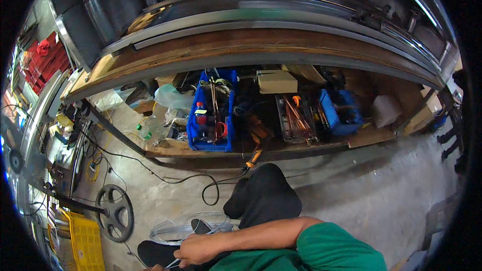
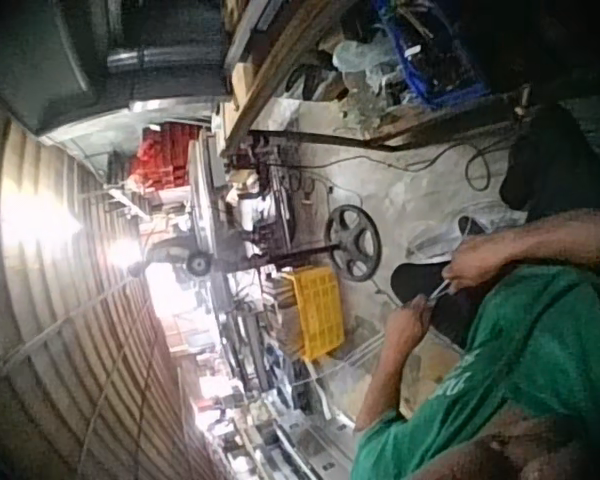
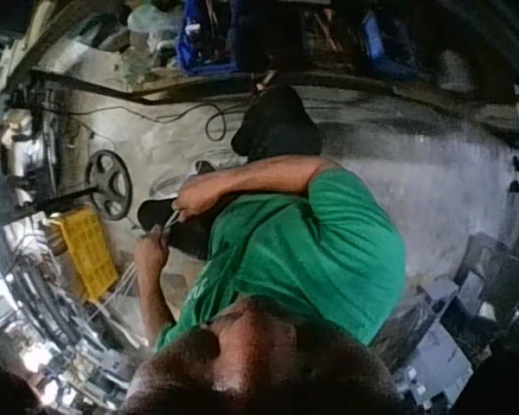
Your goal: The person sits on the floor and strips the outer insulation from several white wires using a handheld tool. They repeatedly pull the insulation off, cut the wires, and gather the stripped ends.
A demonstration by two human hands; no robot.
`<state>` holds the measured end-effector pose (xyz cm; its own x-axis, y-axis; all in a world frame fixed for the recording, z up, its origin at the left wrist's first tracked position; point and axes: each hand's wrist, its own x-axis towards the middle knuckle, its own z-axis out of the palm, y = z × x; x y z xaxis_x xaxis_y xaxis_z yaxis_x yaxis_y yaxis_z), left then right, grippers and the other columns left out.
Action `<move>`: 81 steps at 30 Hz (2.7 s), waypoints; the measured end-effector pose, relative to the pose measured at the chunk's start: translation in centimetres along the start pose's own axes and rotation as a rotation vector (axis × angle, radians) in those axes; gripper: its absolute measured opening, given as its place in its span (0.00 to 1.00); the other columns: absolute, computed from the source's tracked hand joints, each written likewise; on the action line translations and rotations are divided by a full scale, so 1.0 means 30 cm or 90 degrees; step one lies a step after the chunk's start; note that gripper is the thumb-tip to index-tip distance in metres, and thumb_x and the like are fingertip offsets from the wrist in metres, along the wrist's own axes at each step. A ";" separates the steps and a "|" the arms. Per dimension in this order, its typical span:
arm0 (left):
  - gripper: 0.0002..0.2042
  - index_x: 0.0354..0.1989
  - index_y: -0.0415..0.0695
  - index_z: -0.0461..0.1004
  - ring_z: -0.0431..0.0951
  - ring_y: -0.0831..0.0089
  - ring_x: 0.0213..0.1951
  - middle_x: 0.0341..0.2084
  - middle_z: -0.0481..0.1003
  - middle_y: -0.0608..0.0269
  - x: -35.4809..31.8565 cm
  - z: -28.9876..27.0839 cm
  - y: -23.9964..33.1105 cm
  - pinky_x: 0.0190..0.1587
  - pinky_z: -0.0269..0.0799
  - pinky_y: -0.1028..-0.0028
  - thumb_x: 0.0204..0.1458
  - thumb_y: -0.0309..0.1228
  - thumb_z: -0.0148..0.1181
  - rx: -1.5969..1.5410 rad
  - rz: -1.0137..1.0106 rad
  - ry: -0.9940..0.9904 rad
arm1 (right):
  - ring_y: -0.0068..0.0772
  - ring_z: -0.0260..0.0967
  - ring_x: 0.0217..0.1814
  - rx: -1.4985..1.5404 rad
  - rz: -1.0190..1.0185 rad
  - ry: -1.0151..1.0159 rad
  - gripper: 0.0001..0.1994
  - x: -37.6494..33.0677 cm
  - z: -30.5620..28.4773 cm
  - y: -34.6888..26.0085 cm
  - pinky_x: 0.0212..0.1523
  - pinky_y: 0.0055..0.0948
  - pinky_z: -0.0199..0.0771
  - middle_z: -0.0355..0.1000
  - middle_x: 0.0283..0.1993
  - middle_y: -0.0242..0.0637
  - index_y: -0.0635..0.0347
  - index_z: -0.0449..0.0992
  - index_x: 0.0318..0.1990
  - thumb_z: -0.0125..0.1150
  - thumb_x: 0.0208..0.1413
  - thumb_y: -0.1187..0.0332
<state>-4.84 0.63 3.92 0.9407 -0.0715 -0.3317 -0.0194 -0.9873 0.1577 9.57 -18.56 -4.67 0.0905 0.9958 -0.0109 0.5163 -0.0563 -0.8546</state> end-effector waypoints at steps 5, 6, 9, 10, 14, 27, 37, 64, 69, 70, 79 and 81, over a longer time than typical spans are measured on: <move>0.10 0.30 0.43 0.69 0.74 0.43 0.22 0.16 0.71 0.44 0.002 -0.008 0.016 0.24 0.67 0.50 0.58 0.37 0.52 -0.017 -0.003 -0.017 | 0.62 0.72 0.39 -0.029 -0.036 0.026 0.20 -0.016 0.013 0.010 0.38 0.53 0.70 0.74 0.32 0.54 0.64 0.73 0.37 0.54 0.59 0.51; 0.10 0.30 0.43 0.69 0.73 0.42 0.22 0.16 0.71 0.44 0.002 -0.010 0.015 0.24 0.67 0.50 0.58 0.36 0.52 -0.019 -0.011 -0.020 | 0.62 0.72 0.39 -0.025 -0.038 0.029 0.20 -0.013 0.013 0.012 0.38 0.53 0.70 0.74 0.31 0.54 0.64 0.73 0.37 0.54 0.59 0.51; 0.11 0.29 0.43 0.69 0.73 0.43 0.21 0.16 0.72 0.45 -0.004 -0.001 0.007 0.23 0.67 0.51 0.58 0.37 0.52 -0.028 0.000 -0.002 | 0.62 0.72 0.37 -0.017 -0.037 0.043 0.20 -0.006 0.025 0.020 0.36 0.53 0.70 0.73 0.30 0.54 0.63 0.72 0.37 0.53 0.59 0.51; 0.11 0.29 0.43 0.69 0.73 0.43 0.21 0.17 0.72 0.46 -0.012 0.004 0.001 0.23 0.68 0.51 0.58 0.38 0.52 -0.013 0.001 -0.019 | 0.62 0.72 0.37 -0.026 -0.049 0.043 0.20 0.003 0.023 0.022 0.36 0.53 0.70 0.73 0.29 0.53 0.63 0.72 0.37 0.53 0.60 0.51; 0.12 0.30 0.44 0.70 0.75 0.45 0.23 0.18 0.73 0.48 0.005 -0.037 0.012 0.25 0.69 0.51 0.58 0.40 0.51 -0.025 0.023 0.024 | 0.61 0.71 0.33 -0.069 -0.036 -0.002 0.21 0.045 0.054 0.059 0.34 0.55 0.68 0.72 0.27 0.52 0.61 0.68 0.37 0.48 0.62 0.48; 0.18 0.38 0.48 0.70 0.77 0.47 0.22 0.18 0.75 0.51 0.026 0.062 -0.055 0.25 0.72 0.51 0.62 0.49 0.42 -0.049 0.004 -0.127 | 0.59 0.71 0.31 -0.157 0.022 0.005 0.19 0.033 0.077 0.064 0.32 0.53 0.68 0.72 0.26 0.50 0.58 0.70 0.38 0.48 0.62 0.49; 0.16 0.40 0.44 0.73 0.77 0.44 0.31 0.25 0.76 0.46 0.051 0.101 -0.058 0.34 0.71 0.50 0.62 0.43 0.44 -0.067 -0.038 -0.148 | 0.54 0.69 0.52 -0.043 0.070 0.039 0.23 -0.019 0.076 0.097 0.50 0.47 0.69 0.72 0.48 0.51 0.58 0.71 0.52 0.50 0.62 0.49; 0.14 0.43 0.39 0.75 0.77 0.42 0.34 0.28 0.78 0.43 0.203 0.151 -0.244 0.39 0.71 0.50 0.57 0.35 0.49 -0.063 0.056 0.184 | 0.61 0.67 0.57 -0.052 0.722 0.716 0.47 -0.824 0.140 0.369 0.55 0.49 0.69 0.67 0.59 0.59 0.49 0.48 0.72 0.37 0.53 0.26; 0.16 0.43 0.32 0.74 0.75 0.41 0.38 0.35 0.75 0.35 0.158 0.114 -0.213 0.42 0.69 0.50 0.59 0.35 0.48 0.004 0.019 0.144 | 0.60 0.67 0.57 -0.078 0.696 0.762 0.44 -0.798 0.151 0.386 0.55 0.49 0.68 0.68 0.57 0.58 0.50 0.58 0.68 0.41 0.52 0.28; 0.18 0.44 0.31 0.74 0.74 0.40 0.41 0.38 0.74 0.33 0.134 0.147 -0.274 0.44 0.69 0.50 0.60 0.36 0.47 0.022 0.031 0.168 | 0.58 0.65 0.60 -0.007 0.666 0.735 0.40 -0.767 0.105 0.320 0.58 0.46 0.66 0.66 0.61 0.54 0.53 0.61 0.66 0.48 0.54 0.33; 0.12 0.26 0.38 0.67 0.69 0.43 0.22 0.17 0.68 0.43 0.142 0.112 -0.137 0.25 0.58 0.55 0.59 0.33 0.49 -0.047 -0.002 0.269 | 0.50 0.67 0.53 -0.348 0.355 0.759 0.19 -0.580 0.137 0.107 0.54 0.47 0.66 0.70 0.50 0.45 0.58 0.74 0.50 0.62 0.49 0.64; 0.13 0.24 0.39 0.66 0.69 0.44 0.21 0.16 0.67 0.45 0.146 0.133 -0.145 0.24 0.58 0.55 0.59 0.33 0.50 -0.089 -0.055 0.248 | 0.50 0.69 0.51 -0.209 0.360 0.516 0.17 -0.415 0.144 0.165 0.52 0.46 0.68 0.72 0.48 0.43 0.58 0.75 0.48 0.60 0.51 0.63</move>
<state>-1.98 4.05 -1.92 0.9951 0.0966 0.0224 0.0866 -0.9566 0.2781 7.32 -30.93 -10.99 0.8734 0.4784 0.0906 0.4164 -0.6374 -0.6483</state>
